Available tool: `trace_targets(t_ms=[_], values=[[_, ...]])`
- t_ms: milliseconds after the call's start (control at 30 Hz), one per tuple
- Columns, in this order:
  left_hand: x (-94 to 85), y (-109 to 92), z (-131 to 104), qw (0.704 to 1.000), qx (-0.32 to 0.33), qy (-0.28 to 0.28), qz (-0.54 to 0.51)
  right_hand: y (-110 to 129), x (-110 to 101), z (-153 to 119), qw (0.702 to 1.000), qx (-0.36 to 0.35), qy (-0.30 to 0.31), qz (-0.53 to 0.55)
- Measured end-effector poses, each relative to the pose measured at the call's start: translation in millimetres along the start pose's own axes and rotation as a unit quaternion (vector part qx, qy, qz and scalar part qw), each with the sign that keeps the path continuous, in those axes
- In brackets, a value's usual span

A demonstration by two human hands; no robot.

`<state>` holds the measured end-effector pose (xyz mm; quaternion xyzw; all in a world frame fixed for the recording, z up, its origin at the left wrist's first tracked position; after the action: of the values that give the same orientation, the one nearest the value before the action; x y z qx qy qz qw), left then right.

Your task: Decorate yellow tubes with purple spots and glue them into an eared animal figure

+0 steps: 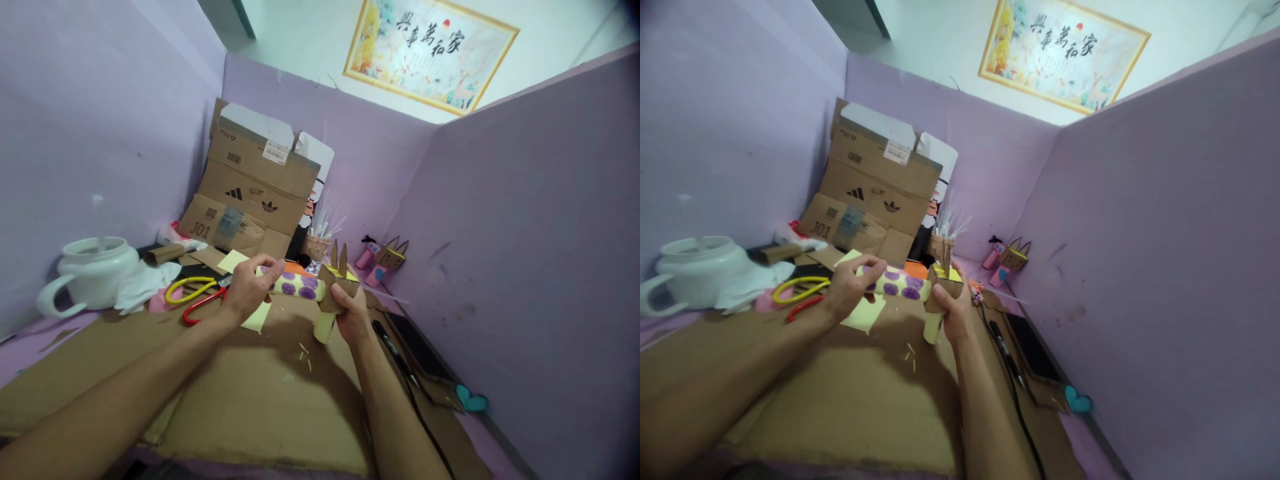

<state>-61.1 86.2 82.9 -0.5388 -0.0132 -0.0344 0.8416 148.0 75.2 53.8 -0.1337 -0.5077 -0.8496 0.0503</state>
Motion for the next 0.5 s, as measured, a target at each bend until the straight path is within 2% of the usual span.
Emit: trace_targets(t_ms=[133,500], values=[[-5.9,6,-4,0.998,0.003,-0.051,-0.022,-3,5,-4,1.000,0.002,-0.006,-0.017],[-6.1,9,-12,0.997,0.008,-0.069,-0.031,1,7,-6,1.000,0.007,-0.001,-0.023]])
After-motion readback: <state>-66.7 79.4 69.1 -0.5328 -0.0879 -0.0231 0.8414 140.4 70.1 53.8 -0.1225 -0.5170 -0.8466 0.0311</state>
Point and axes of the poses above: each hand's wrist, its own z-axis towards the middle knuckle, its own x-axis out of the palm, y = z × x, the point moved 7 cm from there along z, towards the middle knuckle, and after that the axes turned 9 degrees about -z, right-handed, at the moved point
